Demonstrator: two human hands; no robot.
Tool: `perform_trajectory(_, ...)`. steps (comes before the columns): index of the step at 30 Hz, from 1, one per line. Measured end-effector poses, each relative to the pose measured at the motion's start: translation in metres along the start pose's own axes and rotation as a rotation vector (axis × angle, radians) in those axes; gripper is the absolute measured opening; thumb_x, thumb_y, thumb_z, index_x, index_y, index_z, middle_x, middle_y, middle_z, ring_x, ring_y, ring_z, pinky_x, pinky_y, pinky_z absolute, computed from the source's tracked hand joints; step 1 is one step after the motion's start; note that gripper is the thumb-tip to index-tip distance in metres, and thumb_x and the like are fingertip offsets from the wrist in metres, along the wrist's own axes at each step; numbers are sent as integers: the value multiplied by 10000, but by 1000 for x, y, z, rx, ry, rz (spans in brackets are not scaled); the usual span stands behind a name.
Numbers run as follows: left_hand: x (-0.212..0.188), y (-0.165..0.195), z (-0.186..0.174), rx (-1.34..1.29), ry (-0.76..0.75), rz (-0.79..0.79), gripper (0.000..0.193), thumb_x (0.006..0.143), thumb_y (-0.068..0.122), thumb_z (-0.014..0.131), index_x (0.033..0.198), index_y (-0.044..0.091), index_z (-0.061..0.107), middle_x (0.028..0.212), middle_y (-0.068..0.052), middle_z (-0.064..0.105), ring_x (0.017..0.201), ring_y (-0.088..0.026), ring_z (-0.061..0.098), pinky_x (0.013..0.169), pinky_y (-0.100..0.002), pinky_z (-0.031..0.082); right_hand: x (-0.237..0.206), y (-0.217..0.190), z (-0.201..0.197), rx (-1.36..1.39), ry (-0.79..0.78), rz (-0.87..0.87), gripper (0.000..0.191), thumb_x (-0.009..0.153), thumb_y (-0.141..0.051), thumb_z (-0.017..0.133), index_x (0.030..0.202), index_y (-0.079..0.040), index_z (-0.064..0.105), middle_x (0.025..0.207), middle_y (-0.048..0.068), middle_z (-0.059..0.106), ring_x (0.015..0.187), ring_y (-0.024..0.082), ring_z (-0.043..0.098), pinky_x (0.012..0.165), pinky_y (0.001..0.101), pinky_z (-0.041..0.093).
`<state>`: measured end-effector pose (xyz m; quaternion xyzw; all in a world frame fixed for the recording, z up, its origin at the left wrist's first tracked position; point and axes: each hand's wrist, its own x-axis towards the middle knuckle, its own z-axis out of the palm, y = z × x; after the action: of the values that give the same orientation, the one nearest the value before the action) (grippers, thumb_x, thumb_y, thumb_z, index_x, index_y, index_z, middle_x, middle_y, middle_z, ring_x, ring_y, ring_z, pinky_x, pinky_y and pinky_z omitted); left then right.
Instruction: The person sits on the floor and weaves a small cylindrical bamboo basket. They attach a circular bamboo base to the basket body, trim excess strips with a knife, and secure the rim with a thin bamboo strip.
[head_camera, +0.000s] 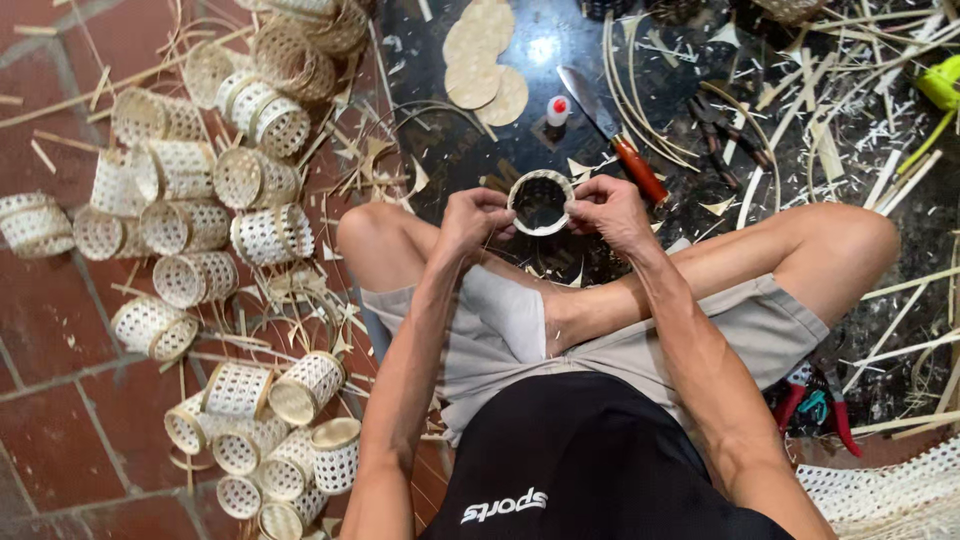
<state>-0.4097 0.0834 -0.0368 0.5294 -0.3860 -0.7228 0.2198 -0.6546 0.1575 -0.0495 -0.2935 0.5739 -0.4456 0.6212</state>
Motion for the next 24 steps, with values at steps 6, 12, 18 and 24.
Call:
perform_trajectory(6,-9,-5,-8,43,112,108,392,870,45,770,1228,-65,653,932,-97,735,742,-141,705,626,-301,607,30,-32,-74,-1042,419,-607,83,993,-118,721,975,-44,756,926,156,708,813,324,690,734,453,546)
perform_trajectory(12,-11,-15,-13,-284,203,186,281,939,88,720,1184,-43,680,944,-75,731,721,-131,681,645,-290,589,70,-49,-117,-1490,288,-464,125,905,-186,714,903,-72,767,910,177,712,859,375,685,735,479,540)
perform_trajectory(18,-4,-26,-17,-382,204,259,218,963,70,718,1145,-48,693,876,-76,707,666,-135,652,599,-286,559,61,-47,-124,-1212,249,-337,164,1014,-194,656,1029,-61,751,925,168,739,818,348,704,778,476,536)
perform_trajectory(24,-7,-4,2,-410,195,263,216,991,77,714,1158,-59,696,838,-104,702,620,-132,607,528,-252,465,13,-68,-107,-645,177,-288,156,1011,-142,604,1060,-28,697,881,88,725,785,178,672,716,311,526)
